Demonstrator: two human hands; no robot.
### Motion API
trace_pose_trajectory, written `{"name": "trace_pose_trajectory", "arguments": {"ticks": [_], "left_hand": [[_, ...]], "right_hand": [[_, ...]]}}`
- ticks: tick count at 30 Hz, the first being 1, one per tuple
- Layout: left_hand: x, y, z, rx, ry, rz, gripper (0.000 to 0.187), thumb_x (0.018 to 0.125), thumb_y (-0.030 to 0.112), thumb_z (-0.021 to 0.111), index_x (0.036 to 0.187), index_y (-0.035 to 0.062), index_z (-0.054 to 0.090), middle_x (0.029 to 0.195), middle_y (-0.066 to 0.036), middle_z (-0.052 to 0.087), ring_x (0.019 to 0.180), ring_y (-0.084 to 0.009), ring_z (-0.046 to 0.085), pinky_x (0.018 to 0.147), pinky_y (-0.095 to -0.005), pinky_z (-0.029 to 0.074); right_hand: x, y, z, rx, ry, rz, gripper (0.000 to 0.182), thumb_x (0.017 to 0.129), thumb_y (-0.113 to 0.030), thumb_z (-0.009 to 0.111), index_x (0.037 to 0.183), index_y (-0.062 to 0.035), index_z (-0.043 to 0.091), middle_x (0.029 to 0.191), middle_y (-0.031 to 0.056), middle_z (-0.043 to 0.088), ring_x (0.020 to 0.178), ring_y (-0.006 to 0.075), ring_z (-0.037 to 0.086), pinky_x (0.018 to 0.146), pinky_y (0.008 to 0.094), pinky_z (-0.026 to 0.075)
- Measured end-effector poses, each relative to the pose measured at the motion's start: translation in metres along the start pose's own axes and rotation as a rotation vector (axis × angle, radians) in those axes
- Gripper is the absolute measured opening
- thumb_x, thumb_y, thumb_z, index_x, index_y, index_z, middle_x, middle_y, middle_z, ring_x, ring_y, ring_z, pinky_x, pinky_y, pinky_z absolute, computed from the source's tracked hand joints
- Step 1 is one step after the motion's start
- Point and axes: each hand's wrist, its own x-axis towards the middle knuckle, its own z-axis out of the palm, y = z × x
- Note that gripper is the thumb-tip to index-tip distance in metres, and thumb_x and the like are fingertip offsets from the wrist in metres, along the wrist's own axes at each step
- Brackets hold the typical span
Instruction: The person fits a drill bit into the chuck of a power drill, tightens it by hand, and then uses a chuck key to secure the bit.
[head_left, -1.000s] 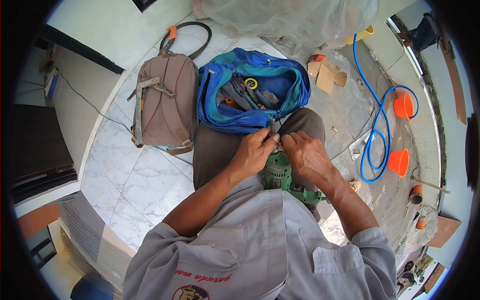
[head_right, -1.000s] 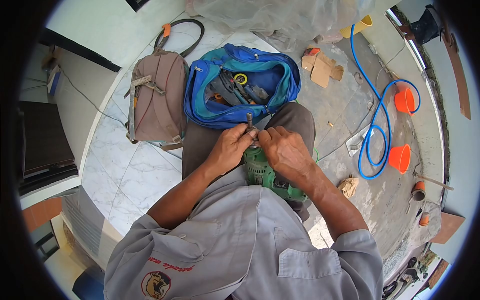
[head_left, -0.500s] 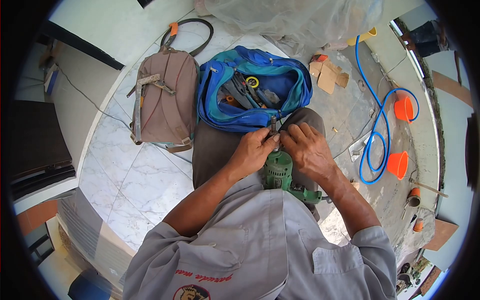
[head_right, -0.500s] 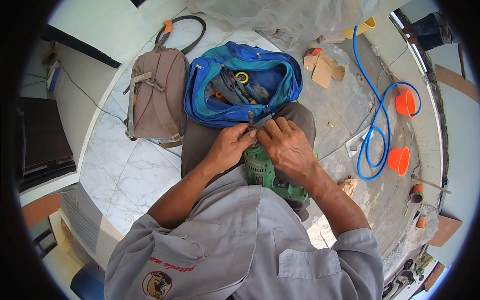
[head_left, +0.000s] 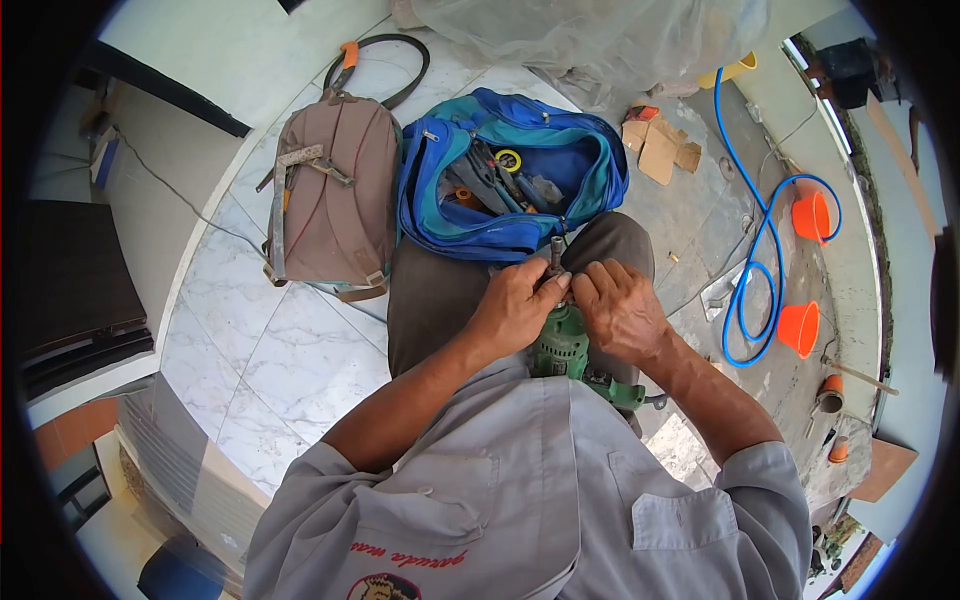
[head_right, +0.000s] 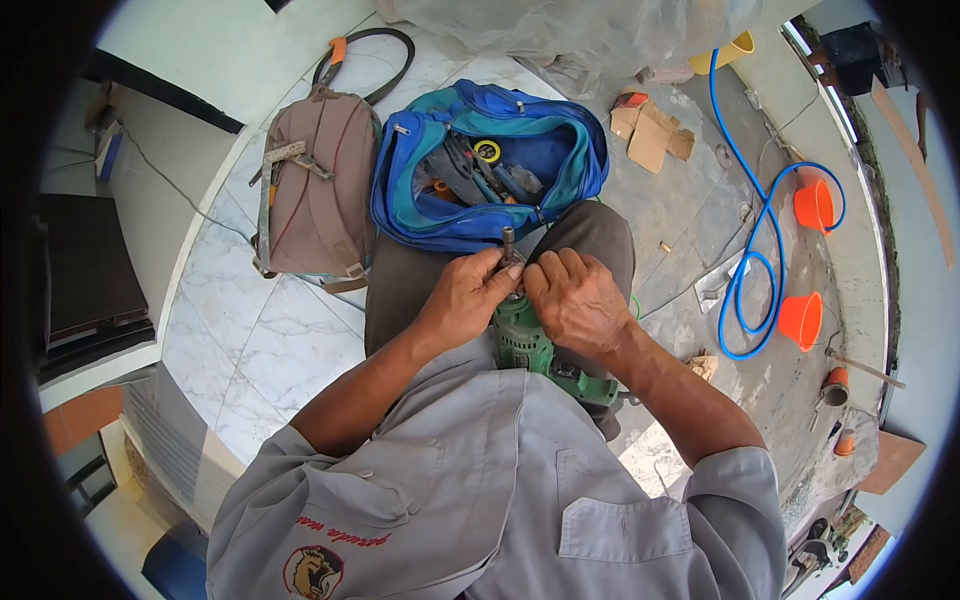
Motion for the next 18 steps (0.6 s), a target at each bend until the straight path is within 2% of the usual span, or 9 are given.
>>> {"name": "trace_pose_trajectory", "arguments": {"ticks": [7,10,13,16,18], "left_hand": [[-0.004,-0.004,0.002,0.025,0.064,0.036,0.026,0.106,0.019,0.066,0.095,-0.0047,0.065,0.072,-0.011,0.064,0.066,-0.0137,0.051,0.060,-0.0369,0.044],[0.001,0.004,-0.004,0.011,0.015,-0.028,0.028,0.106,0.020,0.066,0.094,-0.0050,0.066,0.070,-0.010,0.062,0.064,-0.0129,0.050,0.059,-0.0366,0.044],[0.005,0.011,-0.008,0.022,-0.029,-0.096,0.030,0.102,0.021,0.067,0.087,-0.0044,0.063,0.074,-0.023,0.069,0.068,-0.0397,0.069,0.063,-0.0470,0.050],[0.004,0.003,-0.007,0.022,0.008,-0.047,0.031,0.105,0.021,0.066,0.090,-0.0059,0.065,0.066,-0.011,0.058,0.062,-0.0117,0.048,0.058,-0.0371,0.042],[0.004,0.001,-0.006,0.017,0.020,-0.034,0.032,0.105,0.021,0.066,0.089,-0.0061,0.065,0.065,-0.012,0.057,0.062,-0.0118,0.047,0.057,-0.0375,0.042]], "right_hand": [[-0.003,-0.017,0.010,0.071,0.052,0.129,0.016,0.078,-0.010,0.066,0.084,-0.0064,0.052,0.080,0.0085,0.053,0.072,0.0253,0.061,0.062,0.0401,0.051],[-0.001,-0.020,0.008,0.052,-0.014,0.175,0.016,0.079,-0.010,0.066,0.086,-0.0059,0.052,0.081,0.0094,0.054,0.073,0.0260,0.062,0.061,0.0397,0.052],[-0.002,-0.024,0.006,0.066,-0.060,0.239,0.014,0.081,-0.009,0.065,0.087,-0.0056,0.052,0.083,0.0101,0.056,0.074,0.0263,0.063,0.062,0.0395,0.053],[0.000,-0.025,0.008,0.096,-0.051,0.244,0.012,0.083,-0.008,0.064,0.088,-0.0054,0.053,0.083,0.0105,0.057,0.075,0.0268,0.064,0.062,0.0401,0.054],[0.003,-0.021,0.001,0.129,-0.042,0.203,0.012,0.084,-0.008,0.064,0.088,-0.0049,0.054,0.082,0.0102,0.057,0.074,0.0270,0.065,0.062,0.0405,0.054]]}}
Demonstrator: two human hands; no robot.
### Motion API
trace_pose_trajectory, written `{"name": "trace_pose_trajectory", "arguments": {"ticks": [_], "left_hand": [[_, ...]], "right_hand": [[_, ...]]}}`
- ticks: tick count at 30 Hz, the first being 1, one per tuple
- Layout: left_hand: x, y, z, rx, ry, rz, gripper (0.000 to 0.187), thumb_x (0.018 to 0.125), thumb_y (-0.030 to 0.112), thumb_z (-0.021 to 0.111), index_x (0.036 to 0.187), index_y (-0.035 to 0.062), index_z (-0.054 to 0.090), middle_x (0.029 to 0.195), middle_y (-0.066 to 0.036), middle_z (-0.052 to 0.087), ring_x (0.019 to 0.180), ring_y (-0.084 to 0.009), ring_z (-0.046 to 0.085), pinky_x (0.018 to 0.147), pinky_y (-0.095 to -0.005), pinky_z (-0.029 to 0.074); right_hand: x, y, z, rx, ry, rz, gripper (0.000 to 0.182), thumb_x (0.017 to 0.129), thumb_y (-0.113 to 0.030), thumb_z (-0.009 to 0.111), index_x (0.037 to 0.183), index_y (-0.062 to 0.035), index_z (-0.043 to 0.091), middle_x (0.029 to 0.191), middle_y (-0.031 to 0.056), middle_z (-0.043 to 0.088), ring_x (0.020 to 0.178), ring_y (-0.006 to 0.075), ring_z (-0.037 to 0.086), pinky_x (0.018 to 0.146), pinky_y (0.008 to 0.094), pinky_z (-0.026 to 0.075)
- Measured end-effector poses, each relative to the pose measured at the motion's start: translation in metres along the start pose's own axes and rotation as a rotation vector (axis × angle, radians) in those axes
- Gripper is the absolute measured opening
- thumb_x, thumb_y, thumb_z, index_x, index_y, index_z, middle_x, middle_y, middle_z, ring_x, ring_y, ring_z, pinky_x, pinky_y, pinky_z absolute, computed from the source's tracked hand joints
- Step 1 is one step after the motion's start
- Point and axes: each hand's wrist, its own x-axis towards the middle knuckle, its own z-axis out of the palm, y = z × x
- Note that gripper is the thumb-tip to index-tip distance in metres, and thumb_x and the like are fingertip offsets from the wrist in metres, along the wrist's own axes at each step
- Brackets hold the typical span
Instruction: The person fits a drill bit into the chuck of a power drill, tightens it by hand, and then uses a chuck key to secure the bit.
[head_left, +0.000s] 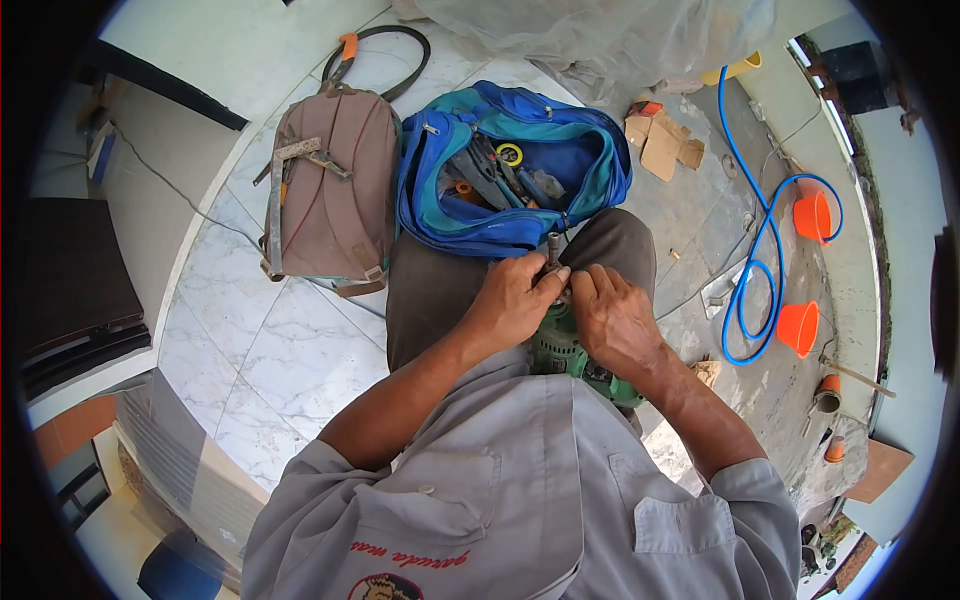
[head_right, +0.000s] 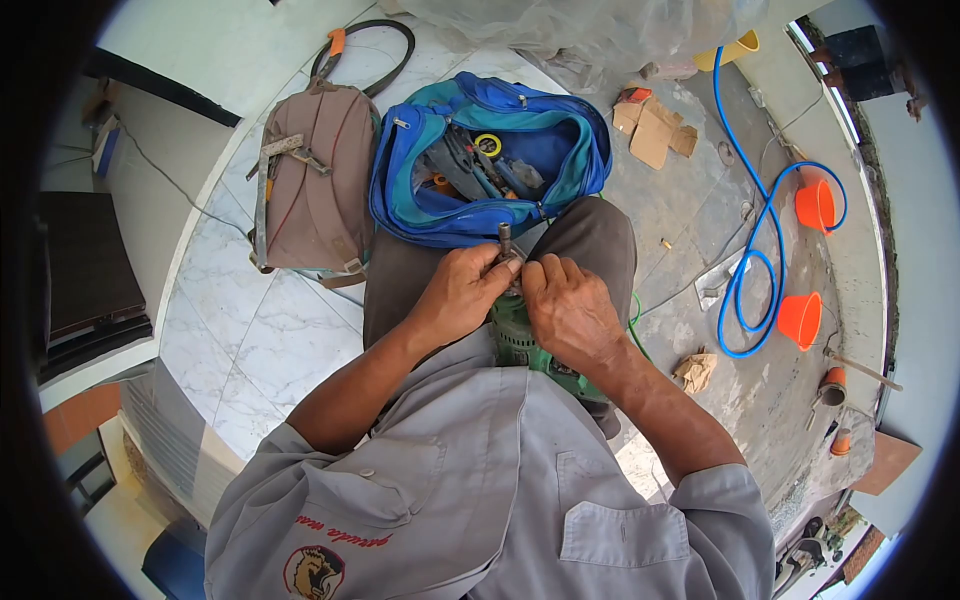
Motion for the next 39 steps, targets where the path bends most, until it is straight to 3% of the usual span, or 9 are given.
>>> {"name": "trace_pose_trajectory", "arguments": {"ticks": [10,13,16,19,22,25,34,39], "left_hand": [[-0.001,0.004,-0.002,0.061,-0.014,-0.010,0.033,0.105,0.021,0.066,0.087,-0.0063,0.063,0.066,-0.015,0.059,0.061,-0.0149,0.050,0.058,-0.0393,0.043],[0.001,0.001,-0.001,0.063,-0.009,0.025,0.032,0.103,0.022,0.065,0.086,-0.0048,0.061,0.069,-0.025,0.064,0.067,-0.0459,0.066,0.061,-0.0507,0.048],[0.001,-0.001,-0.002,0.052,-0.007,0.021,0.030,0.103,0.019,0.065,0.085,-0.0047,0.061,0.069,-0.024,0.064,0.067,-0.0458,0.066,0.061,-0.0508,0.048],[-0.001,-0.003,-0.002,0.117,0.015,0.159,0.030,0.103,0.018,0.065,0.084,-0.0047,0.061,0.069,-0.024,0.065,0.066,-0.0455,0.066,0.061,-0.0507,0.049],[-0.001,-0.003,-0.001,0.058,0.008,0.054,0.030,0.102,0.017,0.066,0.083,-0.0049,0.060,0.069,-0.024,0.065,0.067,-0.0454,0.066,0.062,-0.0505,0.049],[-0.002,-0.003,-0.003,0.071,0.002,0.004,0.030,0.104,0.018,0.065,0.087,-0.0074,0.066,0.069,-0.016,0.065,0.061,-0.0195,0.057,0.060,-0.0393,0.047],[-0.003,-0.009,-0.001,0.144,0.012,0.101,0.030,0.103,0.017,0.066,0.086,-0.0080,0.066,0.071,-0.018,0.068,0.061,-0.0200,0.061,0.061,-0.0395,0.048],[-0.003,-0.008,-0.002,0.100,0.002,0.029,0.030,0.103,0.016,0.066,0.087,-0.0091,0.066,0.072,-0.018,0.070,0.063,-0.0195,0.063,0.061,-0.0388,0.049]], "right_hand": [[-0.001,0.005,-0.004,-0.029,-0.046,-0.038,0.012,0.084,-0.007,0.065,0.089,-0.0047,0.054,0.082,0.0094,0.058,0.074,0.0265,0.066,0.060,0.0393,0.054],[0.000,-0.005,-0.001,-0.086,-0.090,0.028,0.014,0.083,-0.007,0.065,0.090,-0.0048,0.054,0.082,0.0097,0.058,0.073,0.0263,0.066,0.059,0.0389,0.054],[-0.002,-0.009,0.007,-0.073,-0.013,0.046,0.015,0.082,-0.008,0.066,0.090,-0.0048,0.054,0.082,0.0102,0.058,0.072,0.0268,0.065,0.059,0.0390,0.054],[-0.005,-0.010,0.018,-0.025,0.055,0.075,0.016,0.081,-0.007,0.067,0.091,-0.0051,0.054,0.083,0.0106,0.058,0.072,0.0277,0.065,0.060,0.0406,0.054],[-0.006,-0.014,0.025,-0.009,0.065,0.133,0.018,0.078,-0.007,0.068,0.090,-0.0052,0.054,0.083,0.0103,0.058,0.074,0.0285,0.065,0.062,0.0423,0.054],[-0.006,-0.017,0.028,-0.002,0.091,0.154,0.019,0.076,-0.007,0.068,0.090,-0.0056,0.054,0.084,0.0102,0.058,0.075,0.0287,0.064,0.063,0.0430,0.054],[-0.007,-0.023,0.035,0.019,0.130,0.213,0.017,0.079,-0.008,0.069,0.089,-0.0064,0.055,0.083,0.0096,0.058,0.073,0.0280,0.065,0.061,0.0420,0.054],[-0.007,-0.026,0.039,0.034,0.142,0.236,0.017,0.081,-0.008,0.070,0.089,-0.0059,0.055,0.083,0.0100,0.059,0.072,0.0287,0.066,0.060,0.0428,0.054]]}}
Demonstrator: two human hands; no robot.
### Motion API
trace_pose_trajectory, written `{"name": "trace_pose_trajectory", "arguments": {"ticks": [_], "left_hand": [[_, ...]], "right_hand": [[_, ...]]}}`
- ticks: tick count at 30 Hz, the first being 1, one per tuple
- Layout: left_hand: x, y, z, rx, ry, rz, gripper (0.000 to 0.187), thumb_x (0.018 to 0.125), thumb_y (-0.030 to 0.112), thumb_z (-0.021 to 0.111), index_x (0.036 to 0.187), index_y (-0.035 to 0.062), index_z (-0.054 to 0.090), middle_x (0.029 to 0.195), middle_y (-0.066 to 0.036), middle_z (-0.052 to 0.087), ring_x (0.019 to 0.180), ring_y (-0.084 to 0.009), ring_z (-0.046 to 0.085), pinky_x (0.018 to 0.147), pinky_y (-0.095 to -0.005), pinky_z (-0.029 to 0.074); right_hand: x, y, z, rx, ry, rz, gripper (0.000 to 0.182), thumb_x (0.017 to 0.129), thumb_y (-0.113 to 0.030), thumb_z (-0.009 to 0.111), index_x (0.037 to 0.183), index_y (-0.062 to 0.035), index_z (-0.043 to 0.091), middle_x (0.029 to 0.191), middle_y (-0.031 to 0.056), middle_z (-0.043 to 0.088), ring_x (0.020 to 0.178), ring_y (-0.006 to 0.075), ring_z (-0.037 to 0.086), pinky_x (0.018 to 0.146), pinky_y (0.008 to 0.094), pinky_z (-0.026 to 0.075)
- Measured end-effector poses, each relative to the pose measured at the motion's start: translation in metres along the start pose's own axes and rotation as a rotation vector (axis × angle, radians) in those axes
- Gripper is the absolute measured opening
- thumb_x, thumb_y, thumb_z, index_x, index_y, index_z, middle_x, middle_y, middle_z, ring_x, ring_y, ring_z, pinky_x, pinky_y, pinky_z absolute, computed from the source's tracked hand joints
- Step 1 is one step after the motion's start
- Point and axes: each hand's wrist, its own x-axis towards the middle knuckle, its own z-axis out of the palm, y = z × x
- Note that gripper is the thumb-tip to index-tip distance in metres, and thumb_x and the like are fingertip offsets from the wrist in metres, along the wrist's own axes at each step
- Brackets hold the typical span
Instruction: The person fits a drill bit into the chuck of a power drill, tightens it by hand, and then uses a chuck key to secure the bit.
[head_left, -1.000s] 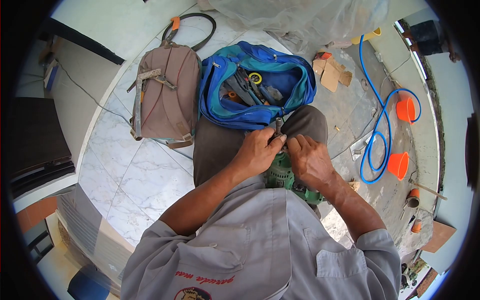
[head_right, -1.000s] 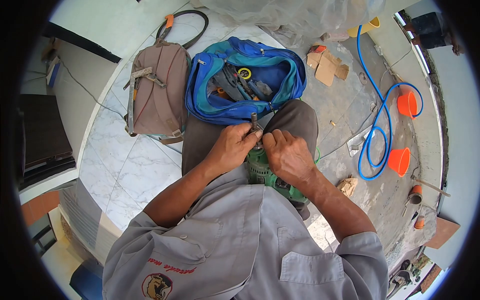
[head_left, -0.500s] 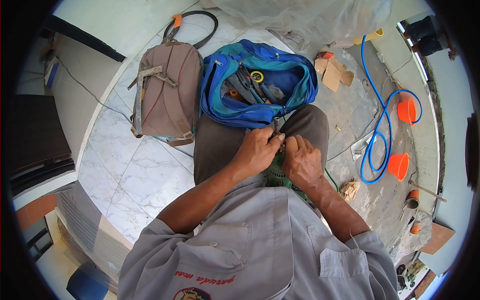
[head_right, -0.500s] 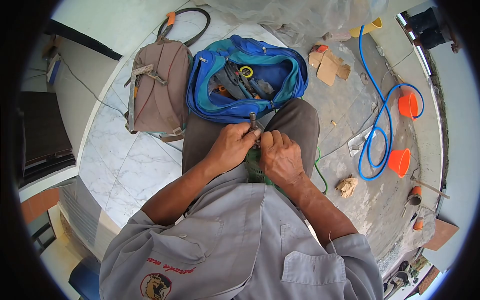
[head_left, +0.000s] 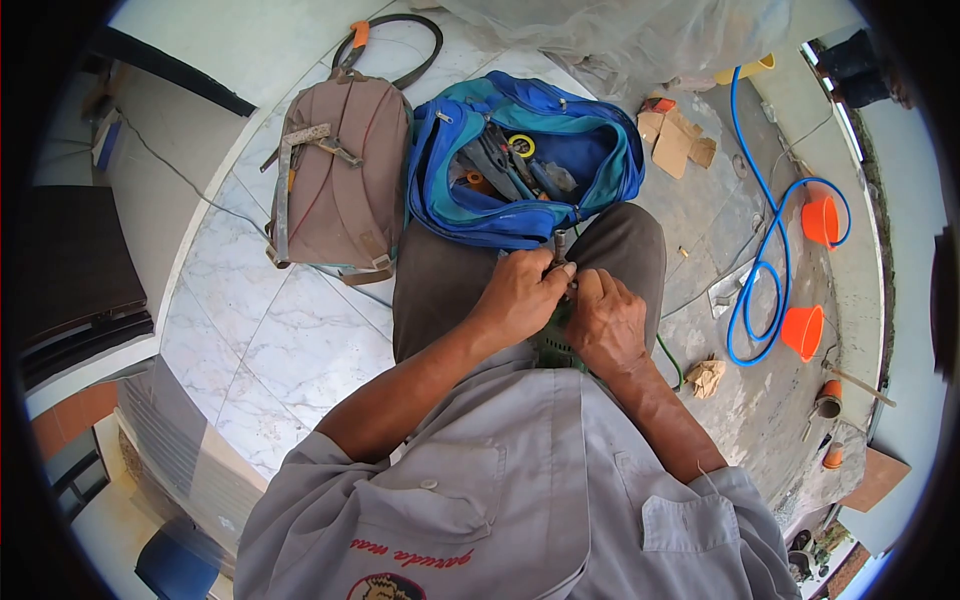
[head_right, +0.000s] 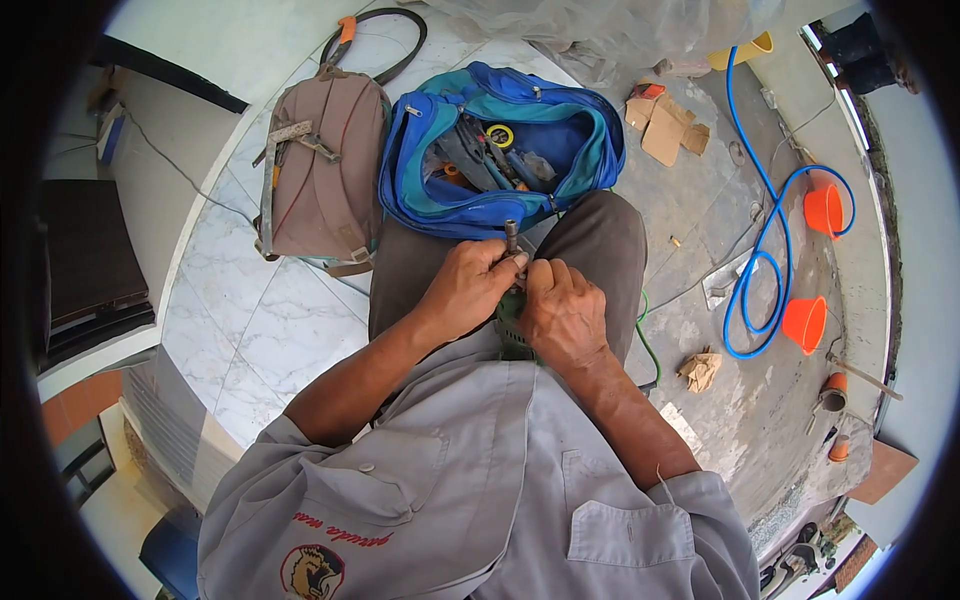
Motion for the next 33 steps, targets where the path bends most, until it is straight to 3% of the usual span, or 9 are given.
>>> {"name": "trace_pose_trajectory", "arguments": {"ticks": [4,7,10,13,17,19,22,28,33], "left_hand": [[-0.002,-0.005,-0.001,0.082,0.022,0.157,0.030,0.103,0.016,0.065,0.088,-0.0096,0.067,0.074,-0.017,0.072,0.065,-0.0178,0.065,0.063,-0.0373,0.051],[0.000,-0.002,-0.003,-0.073,-0.028,-0.083,0.030,0.105,0.016,0.064,0.092,-0.0101,0.068,0.077,-0.015,0.073,0.070,-0.0150,0.067,0.067,-0.0359,0.053],[0.004,-0.006,-0.010,-0.099,-0.114,-0.159,0.032,0.109,0.021,0.062,0.101,-0.0091,0.070,0.084,-0.010,0.075,0.081,-0.0116,0.067,0.073,-0.0333,0.054],[0.005,-0.020,-0.001,-0.289,-0.045,-0.106,0.030,0.106,0.024,0.066,0.098,-0.0050,0.068,0.081,-0.011,0.067,0.075,-0.0146,0.064,0.068,-0.0362,0.053],[-0.003,-0.022,0.008,-0.664,-0.088,-0.144,0.026,0.101,0.012,0.075,0.121,-0.0024,0.069,0.101,-0.003,0.069,0.091,-0.0094,0.065,0.084,-0.0290,0.056],[-0.004,-0.031,0.004,-0.611,-0.150,-0.173,0.034,0.098,0.004,0.077,0.130,0.0005,0.067,0.112,-0.001,0.068,0.101,-0.0095,0.065,0.093,-0.0276,0.056],[-0.002,-0.038,0.010,-0.741,-0.050,-0.160,0.043,0.094,-0.001,0.079,0.134,-0.0034,0.063,0.111,-0.005,0.070,0.102,-0.0105,0.068,0.092,-0.0271,0.057],[0.003,-0.037,0.004,-0.924,-0.198,-0.159,0.061,0.097,-0.001,0.075,0.151,0.0000,0.048,0.121,-0.009,0.070,0.113,-0.0171,0.069,0.100,-0.0342,0.056],[0.004,-0.046,0.010,-0.889,-0.223,-0.156,0.047,0.097,0.000,0.075,0.141,-0.0016,0.056,0.122,-0.009,0.069,0.110,-0.0180,0.070,0.101,-0.0330,0.056]], "right_hand": [[-0.001,-0.003,0.002,0.003,-0.002,0.034,0.019,0.081,-0.009,0.071,0.089,-0.0055,0.054,0.084,0.0107,0.060,0.071,0.0292,0.066,0.059,0.0439,0.054],[0.002,0.001,0.001,0.041,-0.024,0.029,0.017,0.083,-0.009,0.070,0.089,-0.0058,0.054,0.083,0.0111,0.060,0.073,0.0296,0.067,0.061,0.0443,0.055],[0.012,0.009,-0.007,0.062,-0.058,-0.030,0.015,0.084,-0.009,0.069,0.089,-0.0059,0.055,0.084,0.0107,0.059,0.077,0.0292,0.067,0.065,0.0431,0.055],[0.025,0.019,-0.032,-0.022,-0.139,-0.169,0.012,0.087,-0.011,0.068,0.095,-0.0049,0.060,0.086,0.0104,0.059,0.081,0.0291,0.066,0.070,0.0427,0.055],[0.030,0.031,-0.048,0.032,-0.043,-0.257,0.018,0.086,-0.010,0.072,0.102,-0.0043,0.066,0.088,0.0101,0.059,0.082,0.0299,0.064,0.071,0.0435,0.054],[0.024,0.035,-0.049,0.131,-0.010,-0.180,0.019,0.084,-0.009,0.074,0.102,-0.0045,0.068,0.088,0.0100,0.059,0.082,0.0308,0.064,0.072,0.0444,0.054],[0.010,0.040,-0.043,0.210,0.001,-0.024,0.020,0.082,-0.008,0.077,0.099,-0.0044,0.068,0.088,0.0101,0.059,0.084,0.0315,0.064,0.074,0.0445,0.054],[0.009,0.039,-0.043,0.123,0.003,-0.085,0.017,0.083,-0.008,0.076,0.098,-0.0037,0.068,0.089,0.0110,0.059,0.085,0.0322,0.064,0.075,0.0439,0.054],[0.008,0.037,-0.043,0.143,0.010,-0.077,0.018,0.082,-0.007,0.076,0.096,-0.0034,0.066,0.090,0.0112,0.059,0.085,0.0318,0.064,0.075,0.0441,0.054]]}}
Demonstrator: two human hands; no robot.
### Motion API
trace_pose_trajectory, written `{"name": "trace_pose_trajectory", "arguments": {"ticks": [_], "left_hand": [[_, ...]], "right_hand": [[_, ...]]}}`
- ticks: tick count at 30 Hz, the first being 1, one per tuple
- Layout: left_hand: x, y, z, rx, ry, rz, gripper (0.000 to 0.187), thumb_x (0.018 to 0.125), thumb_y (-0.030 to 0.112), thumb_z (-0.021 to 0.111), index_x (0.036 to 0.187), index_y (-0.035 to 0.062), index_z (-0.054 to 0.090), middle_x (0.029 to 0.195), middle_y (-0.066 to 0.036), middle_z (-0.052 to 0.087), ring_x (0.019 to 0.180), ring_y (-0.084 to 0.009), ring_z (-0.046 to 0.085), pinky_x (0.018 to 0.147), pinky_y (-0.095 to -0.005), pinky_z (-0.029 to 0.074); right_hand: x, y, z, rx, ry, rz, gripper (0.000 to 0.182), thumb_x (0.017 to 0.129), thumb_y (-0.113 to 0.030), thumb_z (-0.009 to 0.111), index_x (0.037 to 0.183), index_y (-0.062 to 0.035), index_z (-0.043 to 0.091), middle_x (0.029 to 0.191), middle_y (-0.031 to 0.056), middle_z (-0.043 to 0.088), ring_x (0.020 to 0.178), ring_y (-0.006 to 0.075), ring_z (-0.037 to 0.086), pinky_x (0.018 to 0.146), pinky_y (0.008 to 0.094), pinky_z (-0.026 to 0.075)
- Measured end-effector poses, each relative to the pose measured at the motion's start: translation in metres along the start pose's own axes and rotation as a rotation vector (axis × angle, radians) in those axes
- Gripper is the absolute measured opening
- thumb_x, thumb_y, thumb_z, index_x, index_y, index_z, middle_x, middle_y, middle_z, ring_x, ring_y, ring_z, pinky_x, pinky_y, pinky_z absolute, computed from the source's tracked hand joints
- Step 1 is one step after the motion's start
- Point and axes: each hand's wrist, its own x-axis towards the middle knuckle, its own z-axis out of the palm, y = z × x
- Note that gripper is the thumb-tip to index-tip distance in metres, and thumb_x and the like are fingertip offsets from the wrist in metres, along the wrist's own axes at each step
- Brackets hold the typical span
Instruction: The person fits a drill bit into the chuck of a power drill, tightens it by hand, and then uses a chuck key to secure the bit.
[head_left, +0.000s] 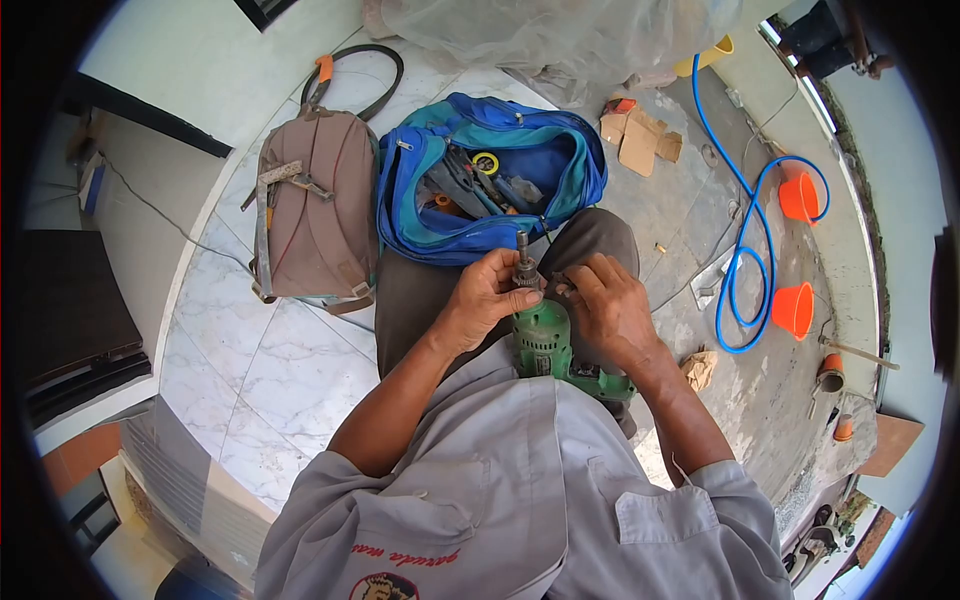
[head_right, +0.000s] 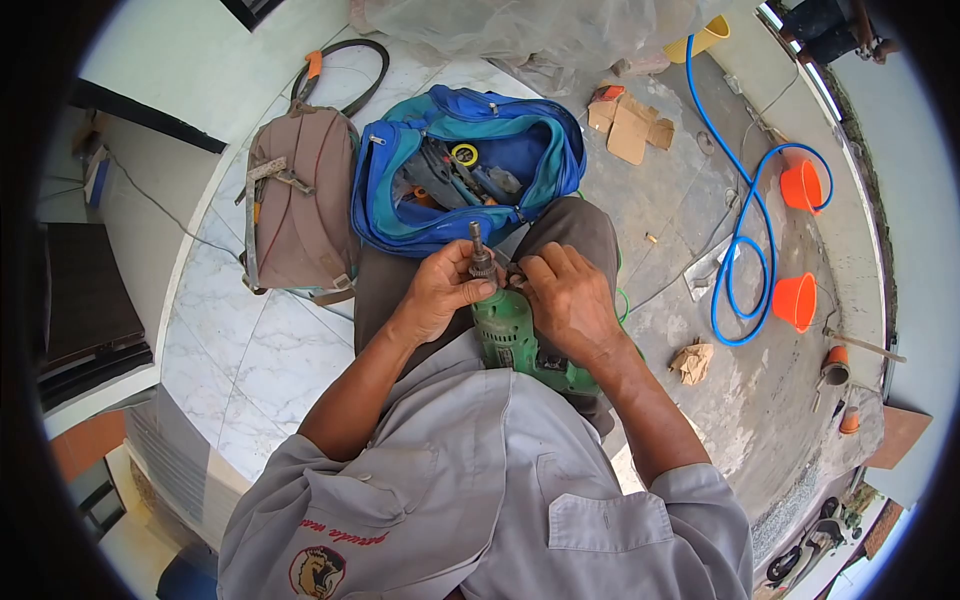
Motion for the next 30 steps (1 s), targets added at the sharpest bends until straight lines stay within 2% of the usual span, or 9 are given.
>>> {"name": "trace_pose_trajectory", "arguments": {"ticks": [4,10,13,22,25,30], "left_hand": [[0.002,0.000,-0.002,-0.012,-0.029,0.017,0.035,0.097,-0.001,0.074,0.130,-0.0029,0.062,0.121,-0.008,0.067,0.110,-0.0182,0.072,0.102,-0.0320,0.056],[-0.004,0.015,0.004,-0.031,-0.083,-0.009,0.038,0.103,0.001,0.067,0.140,-0.0053,0.059,0.125,-0.009,0.067,0.118,-0.0193,0.070,0.106,-0.0321,0.054],[-0.005,0.015,0.004,0.027,-0.095,-0.009,0.044,0.106,0.003,0.063,0.148,-0.0048,0.055,0.130,-0.007,0.067,0.120,-0.0158,0.067,0.111,-0.0329,0.050],[0.001,0.013,0.012,0.178,-0.065,-0.019,0.047,0.110,0.006,0.058,0.155,-0.0041,0.050,0.133,-0.004,0.066,0.119,-0.0109,0.062,0.108,-0.0279,0.048],[0.002,0.018,0.015,0.235,-0.061,-0.012,0.045,0.111,0.011,0.058,0.153,-0.0042,0.053,0.132,-0.003,0.066,0.119,-0.0093,0.061,0.107,-0.0273,0.049],[0.003,0.019,0.017,0.441,0.035,0.019,0.036,0.112,0.016,0.058,0.142,-0.0038,0.064,0.115,-0.003,0.071,0.107,-0.0077,0.062,0.096,-0.0272,0.052]], "right_hand": [[0.000,0.001,0.005,-0.012,-0.025,-0.034,0.020,0.081,-0.008,0.075,0.097,-0.0034,0.066,0.092,0.0112,0.059,0.087,0.0313,0.064,0.076,0.0439,0.054],[0.008,-0.003,0.001,-0.025,-0.030,-0.080,0.021,0.080,-0.008,0.074,0.099,-0.0031,0.065,0.093,0.0105,0.058,0.089,0.0308,0.064,0.079,0.0434,0.054],[0.007,0.001,0.003,-0.030,-0.024,-0.113,0.022,0.081,-0.008,0.073,0.100,-0.0029,0.065,0.094,0.0103,0.058,0.089,0.0303,0.064,0.079,0.0428,0.054],[0.020,0.008,-0.005,-0.254,-0.077,-0.290,0.019,0.083,-0.014,0.065,0.099,-0.0042,0.067,0.090,0.0079,0.056,0.086,0.0243,0.060,0.078,0.0383,0.051],[0.024,0.007,-0.012,-0.325,-0.149,-0.302,0.018,0.082,-0.015,0.065,0.098,-0.0052,0.067,0.088,0.0069,0.056,0.087,0.0230,0.060,0.078,0.0378,0.050],[0.020,0.007,0.000,-0.288,-0.173,-0.271,0.016,0.083,-0.014,0.065,0.096,-0.0050,0.066,0.086,0.0059,0.056,0.084,0.0228,0.061,0.074,0.0379,0.051]]}}
